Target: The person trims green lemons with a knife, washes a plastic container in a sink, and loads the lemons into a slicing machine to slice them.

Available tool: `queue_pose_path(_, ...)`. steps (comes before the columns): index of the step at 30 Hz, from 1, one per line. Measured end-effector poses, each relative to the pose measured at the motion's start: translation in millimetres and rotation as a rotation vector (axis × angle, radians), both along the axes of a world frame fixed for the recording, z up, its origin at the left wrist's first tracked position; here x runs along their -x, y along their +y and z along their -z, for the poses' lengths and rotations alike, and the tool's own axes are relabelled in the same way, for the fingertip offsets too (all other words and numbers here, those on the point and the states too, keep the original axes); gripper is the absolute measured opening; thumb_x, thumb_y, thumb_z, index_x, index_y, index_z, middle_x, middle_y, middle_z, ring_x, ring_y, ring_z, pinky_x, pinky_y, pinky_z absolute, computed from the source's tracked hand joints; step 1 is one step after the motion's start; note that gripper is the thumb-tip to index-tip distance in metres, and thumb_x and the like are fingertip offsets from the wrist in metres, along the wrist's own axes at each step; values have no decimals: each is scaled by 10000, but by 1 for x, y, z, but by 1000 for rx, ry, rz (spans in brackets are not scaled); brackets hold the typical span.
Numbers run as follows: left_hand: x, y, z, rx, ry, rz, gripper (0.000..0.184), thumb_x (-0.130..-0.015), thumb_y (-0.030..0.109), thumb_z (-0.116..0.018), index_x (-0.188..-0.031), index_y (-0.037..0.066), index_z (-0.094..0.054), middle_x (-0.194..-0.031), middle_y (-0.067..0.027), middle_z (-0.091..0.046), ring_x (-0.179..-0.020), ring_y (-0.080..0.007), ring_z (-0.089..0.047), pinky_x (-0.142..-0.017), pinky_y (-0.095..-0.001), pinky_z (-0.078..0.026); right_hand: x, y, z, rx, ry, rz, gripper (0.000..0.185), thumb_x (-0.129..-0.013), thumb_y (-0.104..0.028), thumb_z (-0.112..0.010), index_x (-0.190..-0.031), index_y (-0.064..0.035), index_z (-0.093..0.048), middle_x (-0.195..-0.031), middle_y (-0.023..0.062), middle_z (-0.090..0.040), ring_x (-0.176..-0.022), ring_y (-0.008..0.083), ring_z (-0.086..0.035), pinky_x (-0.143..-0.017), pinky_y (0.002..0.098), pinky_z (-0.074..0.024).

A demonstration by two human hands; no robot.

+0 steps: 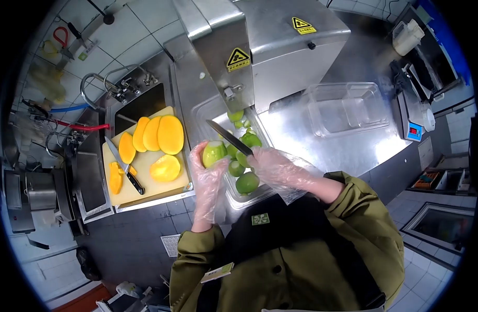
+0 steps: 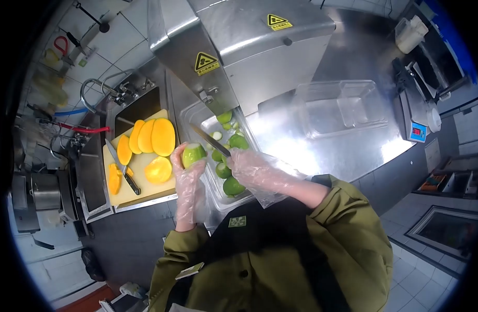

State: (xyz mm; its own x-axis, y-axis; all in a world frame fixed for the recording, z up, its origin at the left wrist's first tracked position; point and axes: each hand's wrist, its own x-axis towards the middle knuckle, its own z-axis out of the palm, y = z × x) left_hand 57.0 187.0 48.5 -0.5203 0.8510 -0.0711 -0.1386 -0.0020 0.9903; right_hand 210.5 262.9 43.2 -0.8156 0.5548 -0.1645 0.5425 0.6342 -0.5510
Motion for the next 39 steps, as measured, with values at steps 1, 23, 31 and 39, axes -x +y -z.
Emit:
queue_pose_path(1, 1, -1, 8, 4, -33, 11, 476, -768, 61, -591, -1182, 61, -357, -1021, -55, -488, -949, -150, -489, -821, -273, -411, -2, -1, -1, -105, -14, -72, 294, -880, -197, -340, -857, 52, -494, -741, 228, -535, -659, 377, -561, -593, 464, -458)
queue_pose_path(23, -30, -8, 4, 53, 17, -133, 437, -821, 350, -531, -1089, 30, -403, -1000, -93, -455, -952, -197, -486, -665, -305, -496, -24, -39, -4, -827, -67, -100, 66, -723, -102, -494, -703, -40, -491, -630, 89, -465, -424, 173, -491, -394, 309, -418)
queue_pose_path(31, -35, -19, 18, 99, -84, -189, 352, -831, 392, -485, -1002, 84, -466, -975, -47, -477, -885, -147, -492, -677, -273, -450, 7, -33, 16, -261, 244, 96, 144, -767, -119, -480, -719, 17, -477, -523, 111, -503, -453, 246, -552, -386, 356, -416)
queue_pose_path(39, -31, -16, 30, -43, 620, -280, 356, -876, 419, -392, -1000, 100, -489, -937, -60, -489, -822, -120, -500, -619, -236, -431, 16, -29, 8, -323, 281, 124, 146, -764, -131, -483, -745, 11, -456, -470, 109, -499, -416, 238, -539, -382, 332, -407)
